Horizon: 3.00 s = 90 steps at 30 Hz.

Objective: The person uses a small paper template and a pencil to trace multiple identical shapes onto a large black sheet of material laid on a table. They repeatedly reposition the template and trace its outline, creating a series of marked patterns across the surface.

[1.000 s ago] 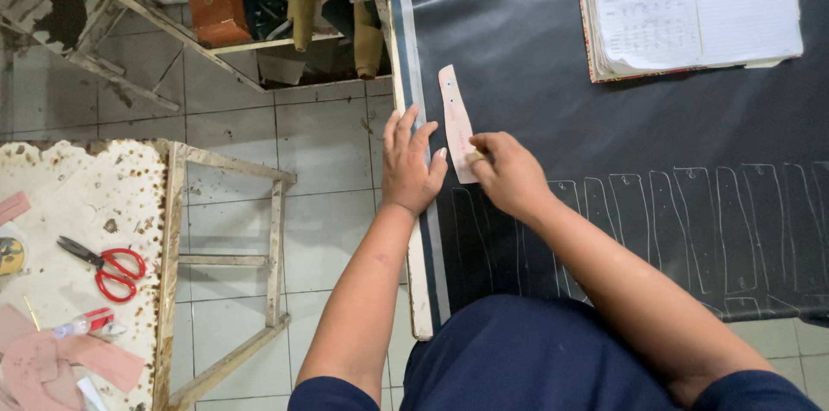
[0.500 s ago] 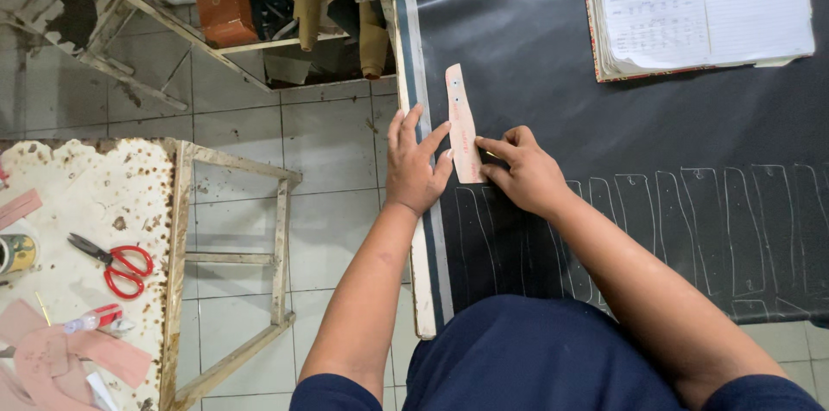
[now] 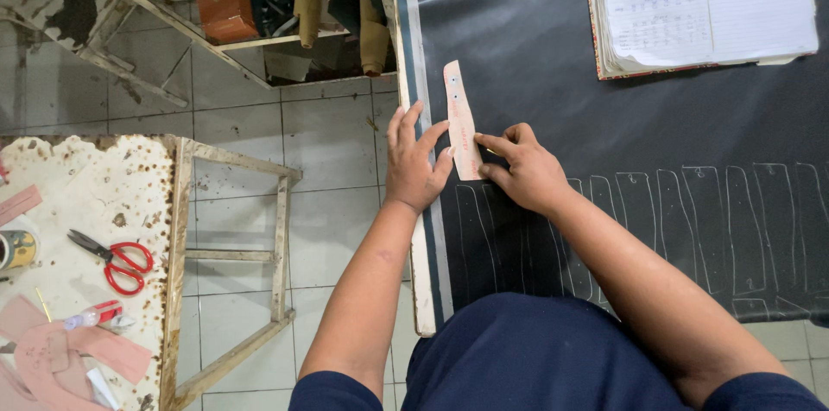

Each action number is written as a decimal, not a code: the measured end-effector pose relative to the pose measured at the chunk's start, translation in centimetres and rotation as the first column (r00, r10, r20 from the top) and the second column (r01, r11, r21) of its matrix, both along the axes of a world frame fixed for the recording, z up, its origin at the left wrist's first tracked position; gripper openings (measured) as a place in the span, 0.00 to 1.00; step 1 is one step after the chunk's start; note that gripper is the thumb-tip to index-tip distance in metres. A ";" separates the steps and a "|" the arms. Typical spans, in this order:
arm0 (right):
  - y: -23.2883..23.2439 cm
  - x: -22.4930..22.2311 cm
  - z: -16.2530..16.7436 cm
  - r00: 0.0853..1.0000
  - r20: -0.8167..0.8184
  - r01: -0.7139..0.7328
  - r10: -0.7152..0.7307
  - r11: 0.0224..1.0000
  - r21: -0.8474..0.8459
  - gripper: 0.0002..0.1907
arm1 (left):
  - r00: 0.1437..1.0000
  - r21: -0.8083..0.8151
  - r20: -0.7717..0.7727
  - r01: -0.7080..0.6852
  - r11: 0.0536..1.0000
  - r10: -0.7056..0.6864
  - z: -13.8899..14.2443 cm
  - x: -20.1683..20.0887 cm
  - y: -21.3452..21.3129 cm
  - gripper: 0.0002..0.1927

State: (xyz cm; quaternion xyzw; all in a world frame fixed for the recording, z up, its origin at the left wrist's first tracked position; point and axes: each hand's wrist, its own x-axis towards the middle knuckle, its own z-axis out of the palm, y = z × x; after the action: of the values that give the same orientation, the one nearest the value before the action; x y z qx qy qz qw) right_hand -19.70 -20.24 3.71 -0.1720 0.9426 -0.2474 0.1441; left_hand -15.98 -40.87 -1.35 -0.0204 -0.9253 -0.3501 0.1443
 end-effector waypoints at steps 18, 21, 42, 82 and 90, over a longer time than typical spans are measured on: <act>0.1 0.1 -0.3 1.000 -0.009 -0.009 0.009 1.000 0.005 0.27 | 1.000 0.012 -0.009 0.008 1.000 -0.008 -0.1 0.2 -0.1 0.22; 0.1 0.3 -0.3 1.000 -0.013 -0.002 0.002 1.000 0.004 0.27 | 1.000 0.013 -0.010 0.009 1.000 -0.009 -0.2 0.2 -0.1 0.21; 0.2 0.3 0.3 0.999 -0.002 -0.054 0.054 0.998 0.034 0.36 | 1.000 0.003 0.011 0.003 1.000 -0.003 -0.2 0.2 0.1 0.21; -4.8 -4.3 2.1 0.854 -0.140 -0.507 0.501 0.862 -0.005 0.09 | 0.829 -0.631 0.553 0.485 0.605 -0.087 0.1 0.9 12.0 0.23; -7.0 -10.9 1.1 0.866 -0.313 -0.370 0.389 0.921 0.121 0.08 | 0.873 0.051 0.459 -0.210 0.976 0.164 1.8 -1.4 9.2 0.30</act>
State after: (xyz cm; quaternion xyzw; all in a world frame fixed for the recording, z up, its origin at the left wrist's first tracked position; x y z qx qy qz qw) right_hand -30.55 -27.27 4.85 -0.3889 0.9076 -0.1547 0.0346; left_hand -17.34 -31.67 0.45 0.1584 -0.9124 -0.3753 -0.0411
